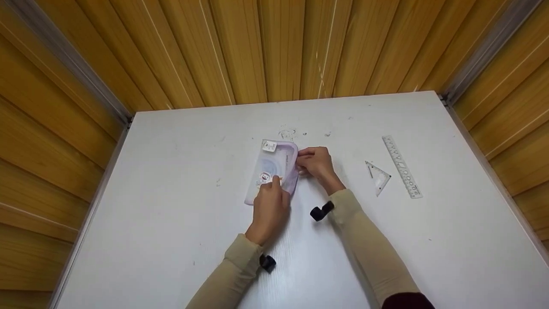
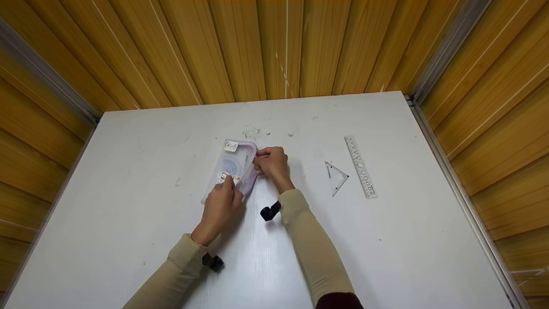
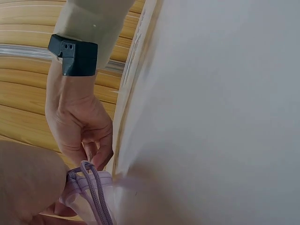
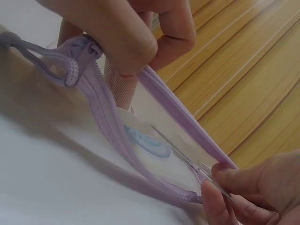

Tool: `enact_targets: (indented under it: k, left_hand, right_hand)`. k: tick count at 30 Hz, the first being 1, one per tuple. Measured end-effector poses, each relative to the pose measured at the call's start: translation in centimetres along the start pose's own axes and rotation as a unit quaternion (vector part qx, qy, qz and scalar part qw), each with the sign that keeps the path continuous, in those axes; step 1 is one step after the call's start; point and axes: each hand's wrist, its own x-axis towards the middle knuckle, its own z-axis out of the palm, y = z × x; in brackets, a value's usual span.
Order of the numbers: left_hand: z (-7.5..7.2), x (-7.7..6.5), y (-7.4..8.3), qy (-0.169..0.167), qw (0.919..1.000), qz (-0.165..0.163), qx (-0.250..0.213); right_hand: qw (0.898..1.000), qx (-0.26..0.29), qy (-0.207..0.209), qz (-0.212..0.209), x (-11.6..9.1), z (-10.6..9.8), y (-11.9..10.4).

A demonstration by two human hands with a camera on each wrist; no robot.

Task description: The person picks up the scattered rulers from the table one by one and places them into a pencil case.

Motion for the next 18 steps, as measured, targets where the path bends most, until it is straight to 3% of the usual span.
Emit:
enact_targets:
  k: [8,18]
  left_hand:
    - [-0.1,-0.1,-0.1,-0.014,0.9997,-0.007,-0.017]
    - [-0.2,-0.1,-0.1,0.01,0.9998,0.015,-0.002]
  right_hand:
    - [0.998,-0.055,0.019,-0.018,0.2,1.4,0.5]
    - [0.997,-0.064,0.027,-0.025,0.3,2.2,0.4]
